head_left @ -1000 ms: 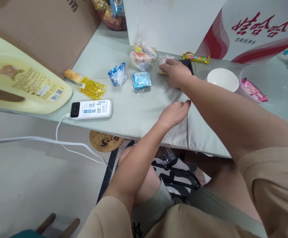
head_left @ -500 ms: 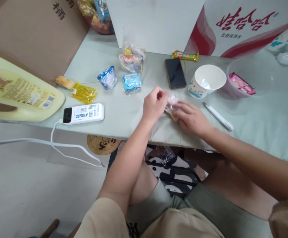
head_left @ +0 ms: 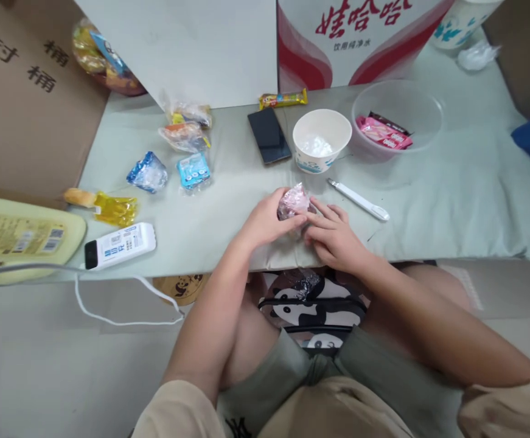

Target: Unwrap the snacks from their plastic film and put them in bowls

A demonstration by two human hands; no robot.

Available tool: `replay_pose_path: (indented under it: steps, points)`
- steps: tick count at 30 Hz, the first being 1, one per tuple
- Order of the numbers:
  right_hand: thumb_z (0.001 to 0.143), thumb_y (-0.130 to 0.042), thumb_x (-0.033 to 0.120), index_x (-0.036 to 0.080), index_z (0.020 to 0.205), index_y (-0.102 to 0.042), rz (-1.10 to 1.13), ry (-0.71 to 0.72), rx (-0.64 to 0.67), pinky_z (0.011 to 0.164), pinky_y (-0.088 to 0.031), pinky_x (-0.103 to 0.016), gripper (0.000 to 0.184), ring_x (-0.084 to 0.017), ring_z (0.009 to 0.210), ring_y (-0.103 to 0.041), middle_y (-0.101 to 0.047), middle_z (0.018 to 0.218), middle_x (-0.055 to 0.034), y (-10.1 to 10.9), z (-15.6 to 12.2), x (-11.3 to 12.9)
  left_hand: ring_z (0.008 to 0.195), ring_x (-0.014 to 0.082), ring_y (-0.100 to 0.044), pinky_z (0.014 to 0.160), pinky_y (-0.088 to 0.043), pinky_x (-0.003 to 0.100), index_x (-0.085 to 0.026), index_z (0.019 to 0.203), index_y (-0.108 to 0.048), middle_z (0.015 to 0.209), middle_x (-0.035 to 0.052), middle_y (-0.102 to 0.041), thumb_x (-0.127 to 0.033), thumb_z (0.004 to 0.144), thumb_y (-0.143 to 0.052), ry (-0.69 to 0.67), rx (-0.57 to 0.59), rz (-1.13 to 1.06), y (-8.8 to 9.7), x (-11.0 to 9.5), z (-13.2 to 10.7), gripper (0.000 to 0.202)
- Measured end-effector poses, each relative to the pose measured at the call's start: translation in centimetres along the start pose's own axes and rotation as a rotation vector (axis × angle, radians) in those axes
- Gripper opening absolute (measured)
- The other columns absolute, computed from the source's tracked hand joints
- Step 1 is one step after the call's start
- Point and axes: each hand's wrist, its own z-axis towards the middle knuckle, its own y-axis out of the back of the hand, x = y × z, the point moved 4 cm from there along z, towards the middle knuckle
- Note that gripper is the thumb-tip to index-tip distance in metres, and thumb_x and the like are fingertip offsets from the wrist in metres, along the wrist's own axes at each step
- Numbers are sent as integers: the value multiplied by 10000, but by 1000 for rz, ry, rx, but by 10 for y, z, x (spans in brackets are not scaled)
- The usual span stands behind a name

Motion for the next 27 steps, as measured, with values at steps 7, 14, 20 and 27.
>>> replay_pose_path:
  steps: [7,14,20,27]
  points:
    - [819,-498,147,254,879,-647,-44,-307,-355,965,-507,-528,192,-314,1072,-688,-753,1072,-86,50,-4,-47,931,206,-694,802,-565,309,-217,1094,-631,1046,61,-732,-567,820,-730,88,-244,-479,2,23,9,455]
    - [856,-617,353,216,1028,-690,-141,-630,-151,957,-464,-584,232,-399,1136,-595,-689,1175,-163,52,-24,-94,922,200,-702,730,-612,322,-262,1020,-590,1063,31,-708,-387,799,-746,276,-439,-732,4,39,12,298]
    - [980,-483,522,228,1022,-606,447,-576,-179,767,-565,-434,322,-236,794,-675,-727,959,-101,45,-15,-64,1003,213,-695,836,-597,353,-321,1238,-559,1148,29,-707,-337,851,-678,194,-394,-552,-1,38,10,405]
    - [871,-667,677,248,1023,-567,1309,-454,-1,555,-534,-273,465,-158,738,-719,-699,1313,-90,12,11,-13,1153,266,-649,1013,-509,392,-244,1303,-536,1253,78,-686,-588,867,-658,-81,-67,-304,-20,19,4,568]
